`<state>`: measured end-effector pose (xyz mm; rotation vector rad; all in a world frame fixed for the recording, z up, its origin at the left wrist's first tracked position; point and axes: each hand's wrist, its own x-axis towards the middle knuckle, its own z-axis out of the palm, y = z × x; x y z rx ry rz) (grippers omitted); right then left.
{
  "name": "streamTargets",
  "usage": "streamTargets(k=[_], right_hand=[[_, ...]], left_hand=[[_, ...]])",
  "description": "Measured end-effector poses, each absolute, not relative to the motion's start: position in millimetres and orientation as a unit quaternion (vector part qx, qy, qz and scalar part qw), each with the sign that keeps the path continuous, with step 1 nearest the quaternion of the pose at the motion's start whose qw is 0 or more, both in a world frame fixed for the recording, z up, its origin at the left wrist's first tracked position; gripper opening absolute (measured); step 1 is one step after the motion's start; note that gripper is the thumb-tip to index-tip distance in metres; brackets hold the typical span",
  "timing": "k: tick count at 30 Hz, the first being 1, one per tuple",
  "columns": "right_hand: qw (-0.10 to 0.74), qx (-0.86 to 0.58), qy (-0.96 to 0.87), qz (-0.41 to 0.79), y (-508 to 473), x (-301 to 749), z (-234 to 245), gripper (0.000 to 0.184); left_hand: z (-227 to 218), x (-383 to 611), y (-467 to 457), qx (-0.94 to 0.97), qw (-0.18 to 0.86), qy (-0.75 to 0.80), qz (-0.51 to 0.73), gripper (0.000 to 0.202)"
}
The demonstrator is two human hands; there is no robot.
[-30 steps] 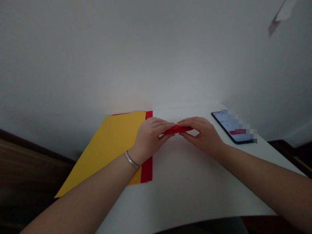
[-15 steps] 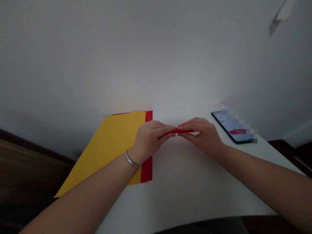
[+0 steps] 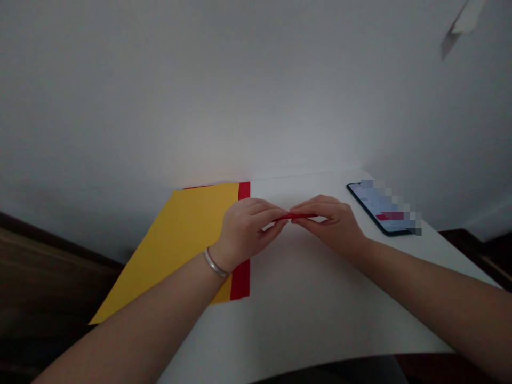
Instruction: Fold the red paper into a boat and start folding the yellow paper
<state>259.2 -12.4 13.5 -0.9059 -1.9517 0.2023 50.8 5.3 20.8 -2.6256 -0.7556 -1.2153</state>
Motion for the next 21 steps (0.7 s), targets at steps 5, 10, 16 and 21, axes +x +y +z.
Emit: streamTargets(k=[5, 10, 16, 21], right_hand=[[0.445, -0.399, -0.799, 0.069, -14, 259, 14, 0.013], [0.454, -0.361, -0.808, 0.109, -11, 265, 13, 0.018], [0.437, -0.349, -0.819, 0.126, -6, 275, 12, 0.019], [0.441, -0.344, -0.816, 0.145, -6, 278, 11, 0.018]], left_hand=[[23, 52, 3, -0.870, 0.088, -0.262, -0.409, 0.014], [23, 48, 4, -0.868, 0.071, -0.264, -0.414, 0.014], [19, 44, 6, -0.861, 0.054, -0.302, -0.406, 0.022], [19, 44, 7, -0.862, 0.029, -0.297, -0.409, 0.022]])
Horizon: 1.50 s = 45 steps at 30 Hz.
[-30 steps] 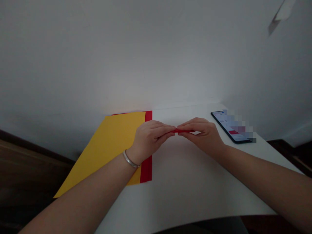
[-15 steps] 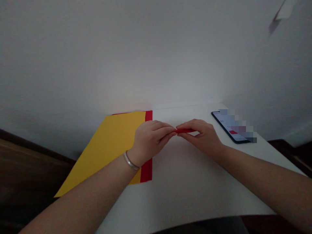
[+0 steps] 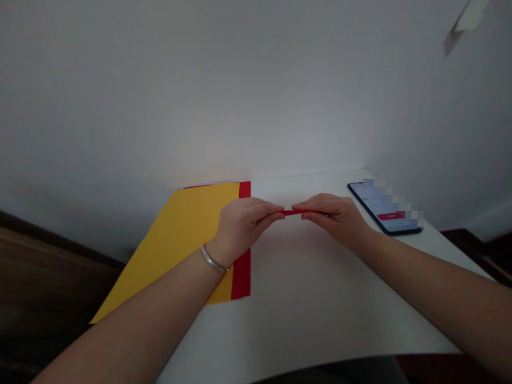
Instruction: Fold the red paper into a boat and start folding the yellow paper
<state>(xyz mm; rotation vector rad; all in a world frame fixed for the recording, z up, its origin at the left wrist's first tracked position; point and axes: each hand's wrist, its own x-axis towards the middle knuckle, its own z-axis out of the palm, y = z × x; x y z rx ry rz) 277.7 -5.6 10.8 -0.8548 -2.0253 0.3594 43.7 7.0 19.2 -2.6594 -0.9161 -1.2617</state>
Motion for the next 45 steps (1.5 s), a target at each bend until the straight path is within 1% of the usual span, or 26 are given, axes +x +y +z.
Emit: streamTargets(k=[3, 7, 9, 13, 17, 19, 22, 25, 28, 33, 37, 39, 41, 43, 45], right_hand=[[0.447, -0.378, -0.792, 0.172, -6, 279, 9, 0.019], [0.465, -0.440, -0.740, 0.207, -2, 282, 6, 0.022], [0.467, -0.459, -0.722, 0.223, -1, 282, 5, 0.022], [0.491, -0.471, -0.692, 0.241, 0, 281, 7, 0.019], [0.515, -0.501, -0.657, 0.227, 0, 281, 11, 0.015], [0.504, -0.531, -0.634, 0.249, 3, 283, 10, 0.017], [0.465, -0.556, -0.621, 0.300, 8, 287, 6, 0.019], [0.421, -0.567, -0.638, 0.306, 13, 290, 1, 0.021], [0.363, -0.584, -0.677, 0.261, 14, 292, -1, 0.023], [0.297, -0.562, -0.762, 0.119, 16, 292, -3, 0.017], [0.234, -0.567, -0.788, 0.061, 17, 291, -5, 0.016], [0.221, -0.563, -0.795, 0.031, 18, 291, -6, 0.016], [0.226, -0.563, -0.795, 0.009, 18, 292, -6, 0.018], [0.244, -0.547, -0.801, 0.001, 17, 292, -5, 0.022], [0.249, -0.493, -0.833, -0.005, 15, 291, -3, 0.027]], left_hand=[[17, 41, 9, -0.854, 0.005, -0.324, -0.406, 0.024], [16, 38, 12, -0.811, -0.081, -0.402, -0.417, 0.023], [17, 38, 12, -0.793, -0.116, -0.414, -0.432, 0.020], [19, 40, 11, -0.779, -0.149, -0.412, -0.448, 0.016], [18, 41, 13, -0.768, -0.163, -0.416, -0.459, 0.018], [15, 40, 17, -0.761, -0.177, -0.421, -0.461, 0.019], [10, 38, 23, -0.762, -0.189, -0.428, -0.447, 0.019], [7, 36, 26, -0.776, -0.175, -0.438, -0.418, 0.017], [5, 34, 25, -0.792, -0.134, -0.460, -0.377, 0.016], [3, 34, 21, -0.831, -0.010, -0.499, -0.245, 0.023], [6, 37, 17, -0.837, 0.094, -0.495, -0.213, 0.023], [7, 40, 15, -0.858, 0.112, -0.452, -0.217, 0.024], [6, 43, 15, -0.891, 0.108, -0.383, -0.216, 0.027], [3, 46, 16, -0.920, 0.094, -0.327, -0.193, 0.032], [-1, 49, 17, -0.937, 0.096, -0.300, -0.148, 0.034]])
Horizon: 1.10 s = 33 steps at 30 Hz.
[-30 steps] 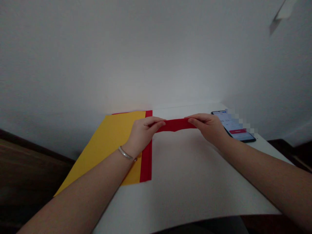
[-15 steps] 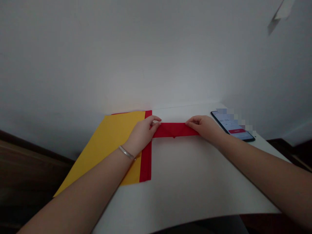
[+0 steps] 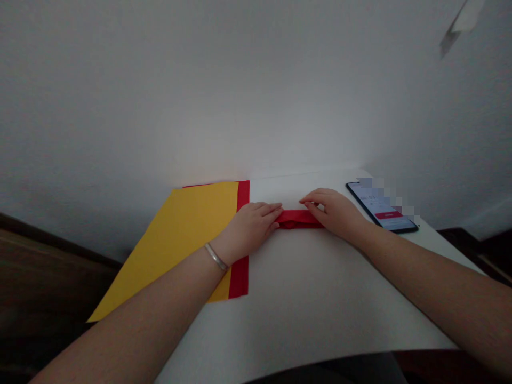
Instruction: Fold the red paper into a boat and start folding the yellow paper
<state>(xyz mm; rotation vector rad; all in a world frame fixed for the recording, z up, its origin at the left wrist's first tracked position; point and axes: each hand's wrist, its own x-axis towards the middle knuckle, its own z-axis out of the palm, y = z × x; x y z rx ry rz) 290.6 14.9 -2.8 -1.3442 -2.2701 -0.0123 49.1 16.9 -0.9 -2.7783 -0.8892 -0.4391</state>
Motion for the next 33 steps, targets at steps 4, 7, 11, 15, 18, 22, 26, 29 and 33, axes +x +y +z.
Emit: streamTargets(k=[4, 7, 11, 15, 18, 22, 26, 29, 33], right_hand=[[0.179, -0.347, -0.921, -0.004, 7, 281, -2, 0.036], [0.123, -0.359, -0.925, 0.003, 2, 274, -6, 0.053], [0.061, -0.377, -0.922, 0.065, 4, 276, -7, 0.065], [0.029, -0.372, -0.921, 0.114, 6, 282, -6, 0.074], [0.025, -0.368, -0.921, 0.123, 5, 284, -10, 0.080], [0.003, -0.379, -0.917, 0.128, 4, 286, -14, 0.088], [-0.017, -0.408, -0.905, 0.118, 5, 289, -14, 0.096], [-0.028, -0.429, -0.896, 0.109, 6, 293, -15, 0.099], [-0.025, -0.438, -0.895, 0.084, 9, 295, -20, 0.094]], left_hand=[[-7, 53, 17, -0.942, 0.118, -0.302, -0.091, 0.039], [-7, 54, 15, -0.940, 0.107, -0.317, -0.059, 0.049], [-4, 54, 9, -0.933, 0.083, -0.349, -0.011, 0.061], [0, 51, 4, -0.916, 0.076, -0.392, 0.037, 0.067], [1, 50, 0, -0.909, 0.071, -0.407, 0.057, 0.069], [2, 51, -2, -0.901, 0.034, -0.426, 0.082, 0.072], [2, 49, 1, -0.892, -0.022, -0.441, 0.100, 0.077], [2, 47, 3, -0.886, -0.056, -0.448, 0.106, 0.079], [-1, 48, 4, -0.879, -0.068, -0.460, 0.102, 0.080]])
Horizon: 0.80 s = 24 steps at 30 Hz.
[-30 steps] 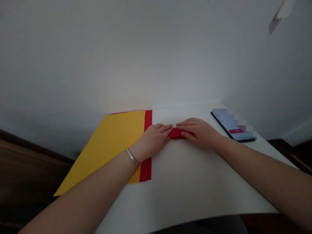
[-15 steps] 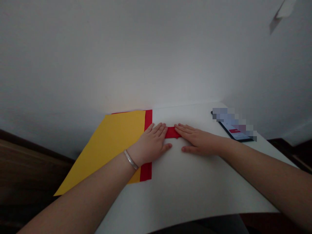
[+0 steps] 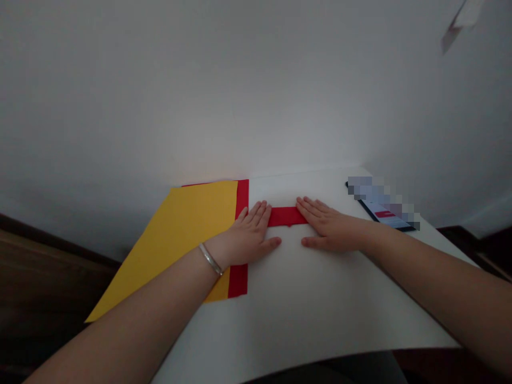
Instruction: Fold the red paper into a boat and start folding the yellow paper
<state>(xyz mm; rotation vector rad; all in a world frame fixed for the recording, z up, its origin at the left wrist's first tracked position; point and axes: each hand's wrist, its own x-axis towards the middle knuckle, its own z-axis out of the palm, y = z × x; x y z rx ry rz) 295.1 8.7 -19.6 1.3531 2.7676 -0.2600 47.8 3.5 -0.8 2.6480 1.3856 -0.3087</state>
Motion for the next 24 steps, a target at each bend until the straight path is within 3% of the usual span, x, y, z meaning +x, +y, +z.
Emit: streamTargets(k=[4, 10, 17, 22, 24], right_hand=[[-0.007, 0.450, 0.893, -0.007, 14, 295, -22, 0.073], [-0.130, 0.456, 0.870, 0.134, 21, 297, -11, 0.035], [-0.174, 0.468, 0.867, 0.011, 13, 286, -4, 0.037], [-0.154, 0.414, 0.896, -0.043, 16, 284, -8, 0.044], [-0.139, 0.388, 0.908, -0.074, 17, 287, -10, 0.048]], left_hand=[[-6, 51, -1, 0.877, 0.042, 0.474, -0.067, 0.075], [0, 58, -9, 0.894, -0.049, 0.444, 0.038, 0.065], [20, 67, -14, 0.940, -0.060, 0.328, 0.068, 0.036], [17, 69, -21, 0.977, -0.001, 0.203, 0.061, 0.047], [18, 70, -23, 0.981, 0.019, 0.184, 0.062, 0.039]])
